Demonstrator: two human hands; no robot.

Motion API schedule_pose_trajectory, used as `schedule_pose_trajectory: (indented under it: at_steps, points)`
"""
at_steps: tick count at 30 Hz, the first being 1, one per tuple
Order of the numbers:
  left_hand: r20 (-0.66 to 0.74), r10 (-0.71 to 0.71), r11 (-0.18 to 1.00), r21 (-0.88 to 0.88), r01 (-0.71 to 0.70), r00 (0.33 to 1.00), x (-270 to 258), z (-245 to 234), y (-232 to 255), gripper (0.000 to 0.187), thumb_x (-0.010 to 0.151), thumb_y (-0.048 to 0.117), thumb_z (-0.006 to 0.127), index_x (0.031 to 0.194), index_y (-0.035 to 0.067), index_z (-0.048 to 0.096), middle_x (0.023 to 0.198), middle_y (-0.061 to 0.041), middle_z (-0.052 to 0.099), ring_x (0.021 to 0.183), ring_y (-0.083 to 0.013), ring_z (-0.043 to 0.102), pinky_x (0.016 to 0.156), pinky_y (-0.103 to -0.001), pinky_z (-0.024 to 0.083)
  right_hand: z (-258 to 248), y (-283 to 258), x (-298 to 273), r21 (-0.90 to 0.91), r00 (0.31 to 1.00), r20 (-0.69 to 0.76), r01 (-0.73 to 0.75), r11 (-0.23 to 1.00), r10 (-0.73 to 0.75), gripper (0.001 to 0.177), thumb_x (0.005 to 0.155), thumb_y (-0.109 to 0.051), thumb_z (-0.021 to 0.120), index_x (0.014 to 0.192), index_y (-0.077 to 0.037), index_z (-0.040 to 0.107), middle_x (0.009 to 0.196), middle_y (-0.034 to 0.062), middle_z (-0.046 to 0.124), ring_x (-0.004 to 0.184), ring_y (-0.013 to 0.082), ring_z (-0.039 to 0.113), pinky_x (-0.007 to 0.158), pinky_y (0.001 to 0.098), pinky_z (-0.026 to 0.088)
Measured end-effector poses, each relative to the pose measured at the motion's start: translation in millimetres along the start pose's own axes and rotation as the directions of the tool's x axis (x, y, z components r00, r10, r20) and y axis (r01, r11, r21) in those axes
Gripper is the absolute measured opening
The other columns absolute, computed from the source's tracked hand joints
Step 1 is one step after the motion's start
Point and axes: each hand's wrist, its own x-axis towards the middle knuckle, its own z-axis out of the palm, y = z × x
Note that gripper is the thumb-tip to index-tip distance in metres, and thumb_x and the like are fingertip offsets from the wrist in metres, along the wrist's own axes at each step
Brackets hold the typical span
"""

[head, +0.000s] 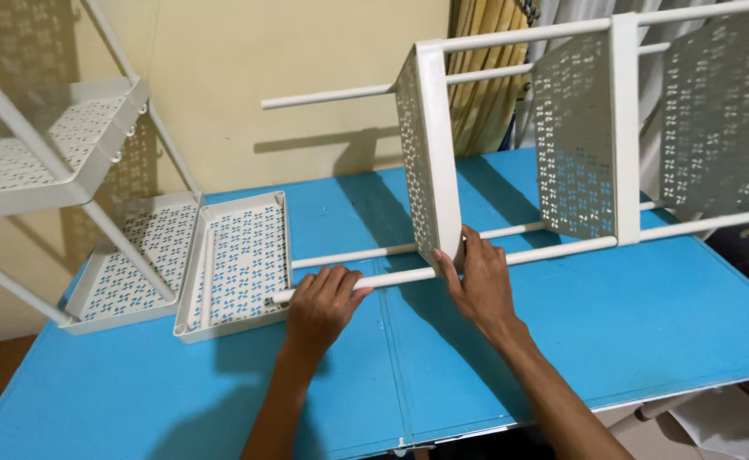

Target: The person assembles a white plastic shelving unit by inserting rods into frame connectors and attaching perforated shelves. They repeatedly insert and remove rods and shelves to fit them into the frame on a blue table.

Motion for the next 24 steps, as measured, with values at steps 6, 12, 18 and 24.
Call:
schedule_pose_trajectory:
  at_steps: [6,12,18,24]
  points:
    - [-0.004,-0.044,0.998,-0.051,0.044,0.999,16.3,-11.1,-2.4,0.032,0.091,0.04,0.073,0.093,0.007,0.073,0.082,-0.002,0.065,0.074,-0.0169,0.061,0.064,-0.032,0.047,-10.1,-10.3,11.1,-0.056,1.0,-0.004,-0.013,0.998,0.012,0.055,0.097,-0.034,0.066,0.131,0.009,0.06,0.091,0.0245,0.068,0.085,0.0366,0.062,0.085,0.0459,0.047]
    - [0.015,-0.083,0.991,-0.103,0.085,0.996,29.3,-24.9,-2.6,0.03,0.09,0.037,0.074,0.089,0.007,0.072,0.079,-0.002,0.064,0.071,-0.0189,0.061,0.06,-0.035,0.045,-13.4,-14.1,20.1,-0.094,0.999,-0.041,0.008,0.996,-0.012,0.052,0.096,-0.034,0.068,0.125,0.009,0.064,0.083,0.024,0.069,0.075,0.0363,0.062,0.082,0.0456,0.047]
    - [0.022,-0.113,0.986,-0.123,0.115,0.993,35.6,-27.3,-2.0,0.029,0.091,0.035,0.075,0.088,0.006,0.073,0.079,-0.003,0.065,0.071,-0.0188,0.062,0.06,-0.035,0.046,-12.9,-9.9,26.4,-0.112,0.987,-0.107,0.107,0.988,-0.119,0.049,0.096,-0.033,0.069,0.121,0.009,0.066,0.083,0.0236,0.069,0.074,0.036,0.064,0.079,0.0462,0.047]
    - [0.042,-0.109,0.989,-0.098,0.113,0.993,37.5,-21.5,-7.3,0.027,0.091,0.034,0.074,0.089,0.007,0.074,0.078,-0.004,0.067,0.07,-0.0187,0.063,0.058,-0.034,0.046,-14.8,-9.5,34.2,-0.167,0.987,-0.071,0.127,0.978,-0.141,0.049,0.097,-0.033,0.069,0.12,0.009,0.066,0.078,0.0237,0.069,0.071,0.0362,0.064,0.079,0.0473,0.048]
